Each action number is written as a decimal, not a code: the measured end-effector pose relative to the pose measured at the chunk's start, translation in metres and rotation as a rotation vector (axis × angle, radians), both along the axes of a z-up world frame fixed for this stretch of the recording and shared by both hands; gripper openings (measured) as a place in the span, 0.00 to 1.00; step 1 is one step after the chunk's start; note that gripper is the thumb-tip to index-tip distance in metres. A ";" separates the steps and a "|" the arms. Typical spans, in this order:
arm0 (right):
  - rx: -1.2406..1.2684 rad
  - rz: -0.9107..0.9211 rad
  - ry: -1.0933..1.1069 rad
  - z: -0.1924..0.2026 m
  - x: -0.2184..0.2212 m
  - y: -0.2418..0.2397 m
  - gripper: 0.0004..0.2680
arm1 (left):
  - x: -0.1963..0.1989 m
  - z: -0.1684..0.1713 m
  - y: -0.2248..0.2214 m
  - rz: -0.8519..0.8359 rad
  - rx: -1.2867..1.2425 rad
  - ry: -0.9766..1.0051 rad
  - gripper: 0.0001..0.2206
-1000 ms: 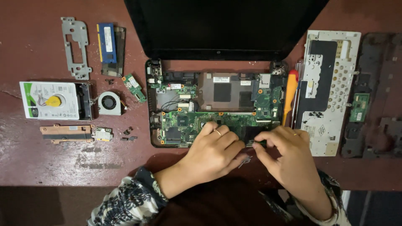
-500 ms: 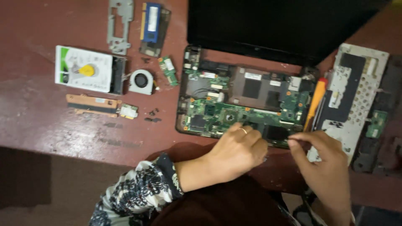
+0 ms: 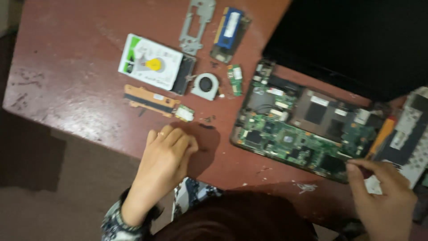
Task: A person is disassembling a laptop, removing and repositioning the motherboard and cooling fan while using a screwdriver.
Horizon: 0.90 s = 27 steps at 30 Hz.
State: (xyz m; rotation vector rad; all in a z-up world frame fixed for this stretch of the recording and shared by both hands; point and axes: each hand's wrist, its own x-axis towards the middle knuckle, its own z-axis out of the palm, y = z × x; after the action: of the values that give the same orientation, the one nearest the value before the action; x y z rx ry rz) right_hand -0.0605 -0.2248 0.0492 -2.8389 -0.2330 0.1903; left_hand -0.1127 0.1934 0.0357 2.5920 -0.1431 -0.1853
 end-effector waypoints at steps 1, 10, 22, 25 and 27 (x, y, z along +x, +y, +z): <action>-0.041 0.023 -0.012 0.001 0.003 0.004 0.10 | 0.000 -0.009 0.004 0.025 0.094 -0.115 0.08; -0.074 -0.056 -0.052 -0.005 -0.007 0.005 0.06 | -0.003 -0.005 -0.007 0.190 0.188 -0.438 0.10; -0.147 -0.011 0.049 -0.001 0.009 0.013 0.09 | -0.043 -0.050 -0.013 0.017 0.221 -0.379 0.21; -0.042 -0.015 -0.024 -0.005 0.005 0.011 0.05 | -0.043 -0.052 -0.014 0.012 0.245 -0.375 0.21; -0.078 -0.013 -0.012 -0.002 0.007 0.012 0.06 | -0.041 -0.049 -0.015 0.013 0.232 -0.364 0.21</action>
State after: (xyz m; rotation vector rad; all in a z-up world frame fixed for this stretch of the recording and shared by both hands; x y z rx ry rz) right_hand -0.0536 -0.2129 0.0475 -2.9193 -0.2136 0.1835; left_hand -0.1532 0.1783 -0.0131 2.8339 -0.2478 0.2945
